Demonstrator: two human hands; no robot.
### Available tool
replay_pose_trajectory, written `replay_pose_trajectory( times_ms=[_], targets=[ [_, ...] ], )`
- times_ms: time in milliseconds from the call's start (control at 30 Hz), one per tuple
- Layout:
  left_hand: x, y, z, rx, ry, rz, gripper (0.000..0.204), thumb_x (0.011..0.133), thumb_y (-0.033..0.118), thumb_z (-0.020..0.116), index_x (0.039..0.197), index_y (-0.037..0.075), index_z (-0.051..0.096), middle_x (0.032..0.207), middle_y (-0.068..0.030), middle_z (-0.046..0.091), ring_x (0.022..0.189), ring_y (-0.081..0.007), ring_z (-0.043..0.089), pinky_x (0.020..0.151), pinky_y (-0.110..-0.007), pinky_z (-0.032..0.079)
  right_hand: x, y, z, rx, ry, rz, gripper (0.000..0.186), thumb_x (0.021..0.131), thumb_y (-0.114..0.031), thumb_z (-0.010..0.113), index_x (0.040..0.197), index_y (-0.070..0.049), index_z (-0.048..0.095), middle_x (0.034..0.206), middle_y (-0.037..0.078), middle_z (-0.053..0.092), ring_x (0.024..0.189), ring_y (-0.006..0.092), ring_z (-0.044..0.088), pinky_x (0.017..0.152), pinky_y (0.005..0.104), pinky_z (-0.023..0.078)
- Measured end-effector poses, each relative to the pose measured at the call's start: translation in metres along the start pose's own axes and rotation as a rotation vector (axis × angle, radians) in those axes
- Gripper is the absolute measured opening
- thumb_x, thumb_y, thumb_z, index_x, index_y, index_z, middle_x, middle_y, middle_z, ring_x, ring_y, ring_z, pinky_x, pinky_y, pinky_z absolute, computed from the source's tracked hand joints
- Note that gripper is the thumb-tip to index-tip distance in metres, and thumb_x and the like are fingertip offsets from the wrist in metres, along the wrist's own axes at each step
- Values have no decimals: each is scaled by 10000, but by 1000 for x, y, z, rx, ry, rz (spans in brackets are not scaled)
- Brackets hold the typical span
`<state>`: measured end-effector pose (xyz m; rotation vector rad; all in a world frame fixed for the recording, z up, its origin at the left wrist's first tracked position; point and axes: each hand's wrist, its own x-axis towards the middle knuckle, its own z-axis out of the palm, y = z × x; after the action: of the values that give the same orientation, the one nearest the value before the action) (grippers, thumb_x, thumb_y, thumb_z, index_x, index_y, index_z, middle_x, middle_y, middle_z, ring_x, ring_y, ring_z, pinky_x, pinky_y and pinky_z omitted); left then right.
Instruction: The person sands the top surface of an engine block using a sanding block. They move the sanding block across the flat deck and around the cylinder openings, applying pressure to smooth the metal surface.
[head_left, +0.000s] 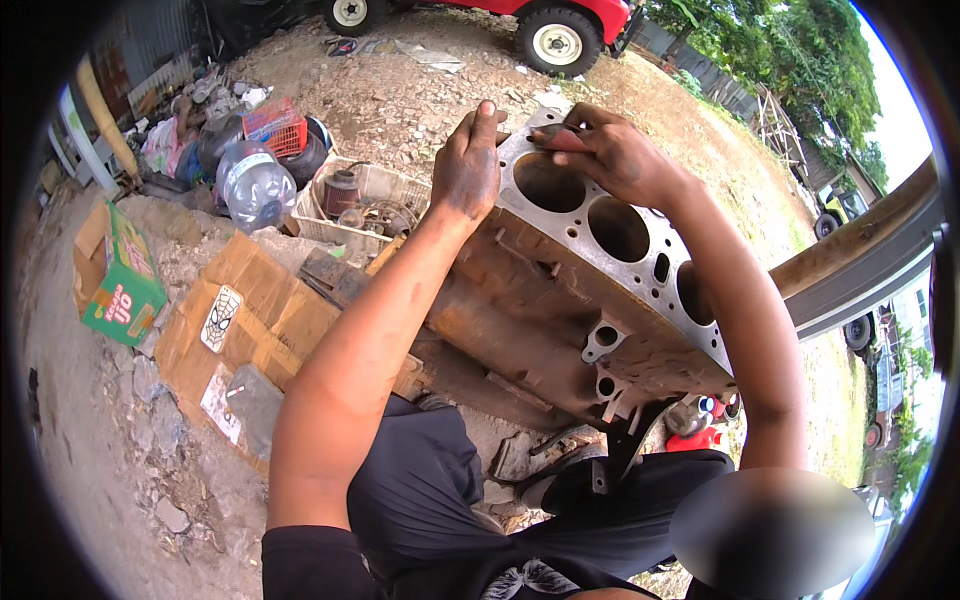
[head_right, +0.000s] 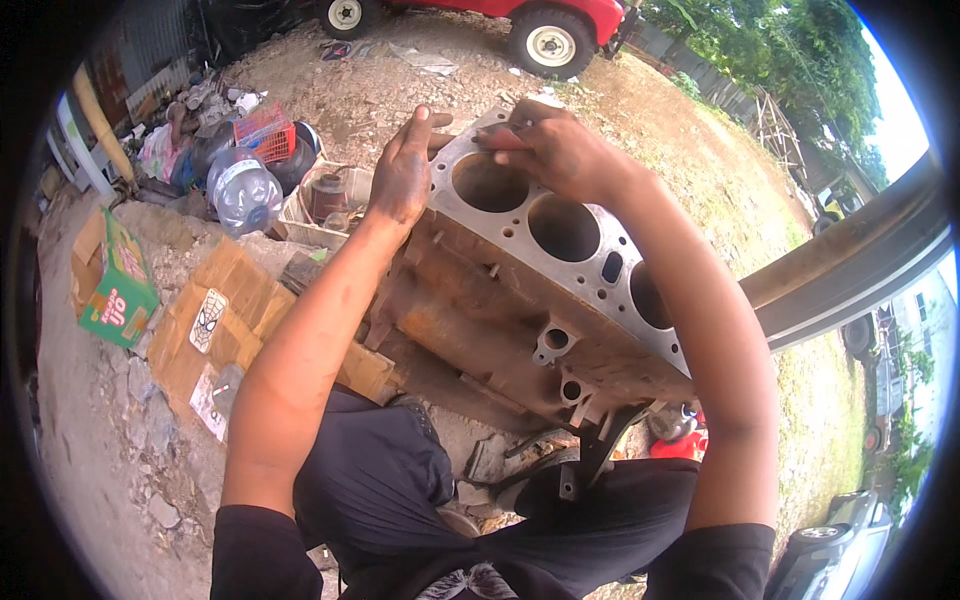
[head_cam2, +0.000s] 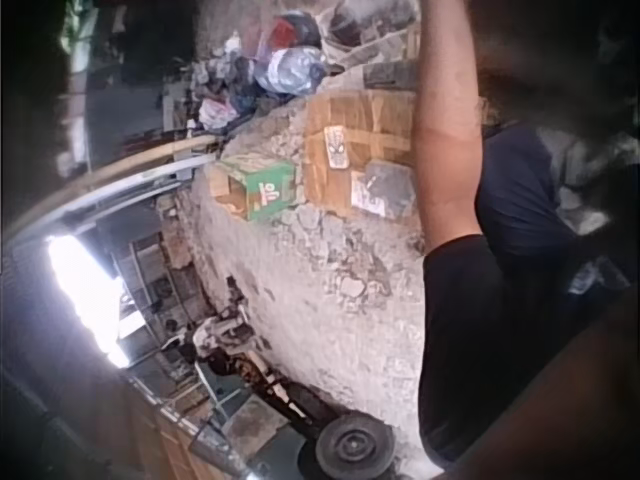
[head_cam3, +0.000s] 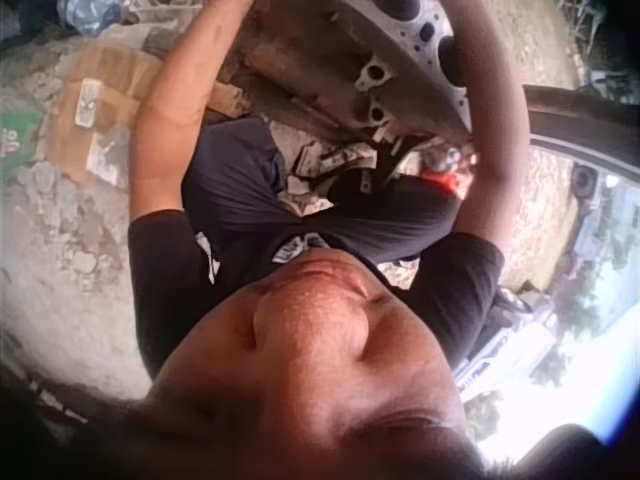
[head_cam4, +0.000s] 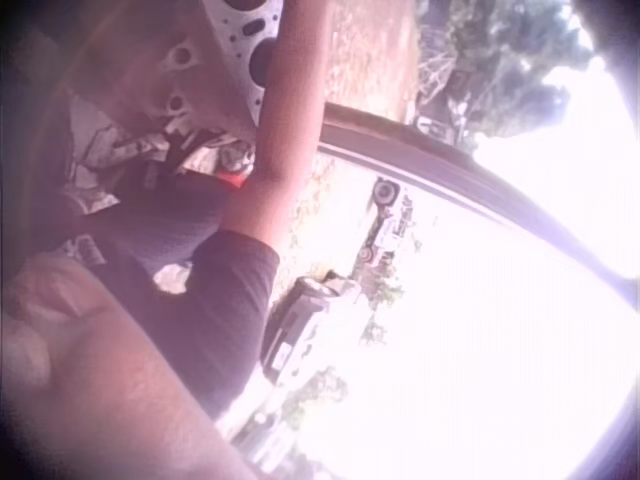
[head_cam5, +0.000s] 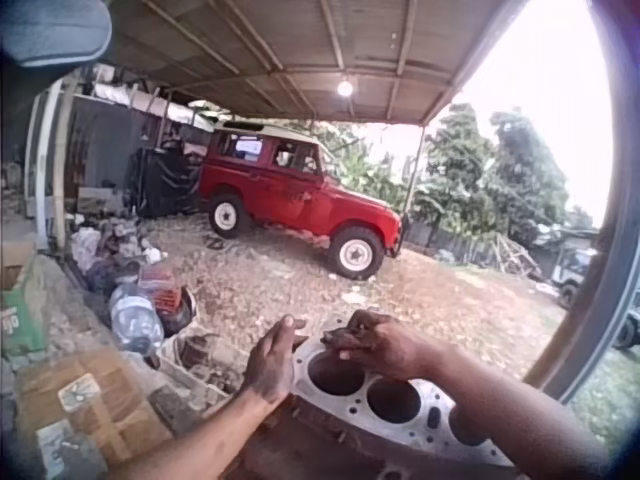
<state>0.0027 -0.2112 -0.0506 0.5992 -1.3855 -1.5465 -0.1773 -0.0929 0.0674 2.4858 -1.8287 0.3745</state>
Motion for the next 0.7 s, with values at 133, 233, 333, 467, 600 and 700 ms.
replay_pose_trajectory(
  times_ms=[133, 233, 333, 467, 600, 700],
  targets=[
    [4, -11, 0, -26, 9, 45, 658, 1163, 548, 471, 1394, -40, 654, 1221, -210, 733, 1125, -241, 693, 1018, -363, 527, -25, 5, 0, -3, 135, -33, 286, 1002, -201, 766, 1277, -140, 820, 1195, 148, 751, 1061, 335, 744, 987, 431, 587],
    [-1, -4, 4, 66, 42, 30, 671, 1173, 534, 393, 1365, -26, 709, 1320, -214, 761, 1258, -311, 715, 1105, -415, 509, -31, 1, 5, 85, 165, 159, 266, 983, -136, 779, 1245, -110, 821, 1153, 119, 772, 1046, 312, 755, 963, 414, 603],
    [1, -5, 3, 95, 43, 34, 678, 1170, 535, 385, 1376, -26, 706, 1325, -220, 759, 1255, -326, 715, 1104, -417, 509, -25, -11, 7, 180, 298, 308, 245, 967, -116, 802, 1212, -107, 821, 1095, 116, 826, 1002, 281, 798, 919, 398, 620],
    [-4, 3, 7, 121, 53, 28, 675, 1161, 545, 388, 1357, -6, 727, 1324, -225, 764, 1272, -349, 714, 1098, -425, 510, -18, -7, 13, 204, 322, 392, 274, 955, -148, 819, 1227, -117, 826, 1046, 117, 844, 966, 268, 816, 878, 406, 630],
    [-8, 7, 7, 132, 66, 80, 670, 1171, 534, 428, 1306, -51, 725, 1243, -246, 742, 1161, -265, 684, 1063, -370, 502, -11, -7, 15, 49, 270, 303, 225, 956, -136, 822, 1172, -76, 839, 1071, 106, 842, 909, 205, 806, 853, 368, 628],
    [-8, 9, 7, 136, 60, 66, 669, 1173, 533, 421, 1291, -46, 734, 1225, -233, 747, 1150, -261, 686, 1053, -374, 507, -9, -14, 10, -7, 251, 377, 194, 949, -161, 825, 1125, -87, 858, 1020, 118, 842, 902, 233, 809, 858, 374, 628]
  ],
)
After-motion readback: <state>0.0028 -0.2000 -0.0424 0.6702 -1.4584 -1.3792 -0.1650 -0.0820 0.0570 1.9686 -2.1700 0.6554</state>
